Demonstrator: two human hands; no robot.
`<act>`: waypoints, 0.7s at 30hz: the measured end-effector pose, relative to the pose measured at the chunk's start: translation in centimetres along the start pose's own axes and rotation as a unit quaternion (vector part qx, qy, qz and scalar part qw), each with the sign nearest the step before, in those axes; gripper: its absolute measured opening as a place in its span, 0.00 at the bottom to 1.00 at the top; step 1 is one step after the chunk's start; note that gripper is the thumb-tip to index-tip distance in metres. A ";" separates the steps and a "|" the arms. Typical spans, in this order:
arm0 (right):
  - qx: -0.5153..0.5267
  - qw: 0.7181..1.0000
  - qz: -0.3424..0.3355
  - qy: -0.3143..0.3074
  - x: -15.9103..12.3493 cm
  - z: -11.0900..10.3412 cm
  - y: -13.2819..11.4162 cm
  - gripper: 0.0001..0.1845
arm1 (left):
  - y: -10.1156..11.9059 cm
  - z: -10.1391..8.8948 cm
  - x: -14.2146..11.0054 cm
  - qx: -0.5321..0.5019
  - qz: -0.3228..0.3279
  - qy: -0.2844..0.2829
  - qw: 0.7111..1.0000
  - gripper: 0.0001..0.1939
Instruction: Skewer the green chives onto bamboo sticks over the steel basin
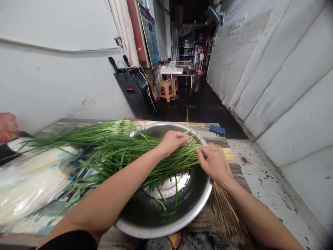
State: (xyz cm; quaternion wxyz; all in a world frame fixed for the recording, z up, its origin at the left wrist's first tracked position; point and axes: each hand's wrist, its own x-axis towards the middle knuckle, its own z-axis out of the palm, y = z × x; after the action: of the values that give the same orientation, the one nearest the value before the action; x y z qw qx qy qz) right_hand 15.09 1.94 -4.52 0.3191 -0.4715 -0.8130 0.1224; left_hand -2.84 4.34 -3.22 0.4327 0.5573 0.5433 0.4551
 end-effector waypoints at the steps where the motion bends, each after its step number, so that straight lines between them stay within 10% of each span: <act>1: 0.000 1.000 0.000 0.001 0.0 0.0 0.0 0.17 | -0.1 0.0 0.0 0.001 -0.002 0.003 1.000 0.11; 21: 0.005 1.000 -0.002 -0.005 0.0 0.1 0.2 0.17 | -0.2 0.1 0.1 -0.001 -0.002 0.014 1.000 0.11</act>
State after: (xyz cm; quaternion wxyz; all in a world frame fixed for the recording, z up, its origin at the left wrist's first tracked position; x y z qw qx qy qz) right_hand 15.14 2.07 -4.66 0.3177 -0.4679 -0.8146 0.1284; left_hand -2.76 4.45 -3.39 0.4263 0.5494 0.5497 0.4628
